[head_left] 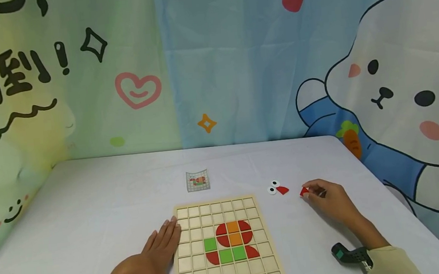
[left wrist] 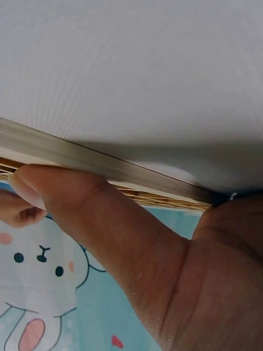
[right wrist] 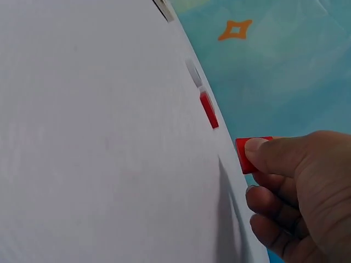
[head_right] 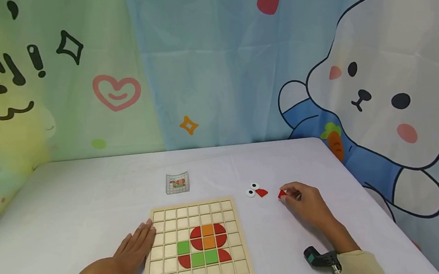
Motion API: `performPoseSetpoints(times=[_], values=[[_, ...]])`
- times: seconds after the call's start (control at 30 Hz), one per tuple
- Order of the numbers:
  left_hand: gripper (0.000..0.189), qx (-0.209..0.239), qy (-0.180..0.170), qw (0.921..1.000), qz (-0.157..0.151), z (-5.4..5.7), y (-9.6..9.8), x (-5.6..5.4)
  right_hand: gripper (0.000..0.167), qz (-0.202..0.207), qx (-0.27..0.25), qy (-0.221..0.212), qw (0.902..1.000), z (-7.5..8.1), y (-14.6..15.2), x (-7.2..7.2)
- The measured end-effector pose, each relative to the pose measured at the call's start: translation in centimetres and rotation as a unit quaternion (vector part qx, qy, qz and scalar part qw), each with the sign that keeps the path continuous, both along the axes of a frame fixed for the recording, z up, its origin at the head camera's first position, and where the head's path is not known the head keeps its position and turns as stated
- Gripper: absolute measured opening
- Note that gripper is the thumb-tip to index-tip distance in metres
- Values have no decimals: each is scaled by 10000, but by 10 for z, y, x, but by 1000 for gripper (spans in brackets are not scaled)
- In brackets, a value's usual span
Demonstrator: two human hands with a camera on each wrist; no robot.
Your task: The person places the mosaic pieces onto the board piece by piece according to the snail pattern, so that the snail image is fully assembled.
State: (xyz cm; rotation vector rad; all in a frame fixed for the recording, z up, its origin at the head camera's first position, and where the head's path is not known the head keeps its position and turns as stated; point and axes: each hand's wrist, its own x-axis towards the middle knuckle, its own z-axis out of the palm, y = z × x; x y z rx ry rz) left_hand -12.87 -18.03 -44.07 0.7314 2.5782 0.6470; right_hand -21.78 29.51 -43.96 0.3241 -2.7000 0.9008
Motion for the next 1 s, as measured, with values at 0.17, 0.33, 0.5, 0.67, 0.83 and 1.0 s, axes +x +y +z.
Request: performPoseSetpoints(times=[0.17, 0.33, 0.5, 0.67, 0.83, 1.0], values=[[141, 88, -62, 9999, 27, 4, -1, 2, 21, 69, -44, 69, 9999, 5, -9, 0], [138, 146, -175, 9997, -26, 14, 1, 3, 22, 300, -158, 150, 9993, 10, -16, 1], [139, 186, -219, 9996, -17, 15, 3, 5, 25, 545, -353, 76, 9979, 12, -26, 4], [137, 147, -247, 9996, -43, 21, 4, 6, 27, 888, -533, 81, 9946, 13, -40, 5], [139, 209, -214, 9996, -14, 12, 2, 4, 30, 1227, -709, 97, 9899, 16, -55, 6], [140, 355, -141, 9993, -25, 10, 1, 5, 25, 1548, -1066, -121, 9821, 23, -74, 8]])
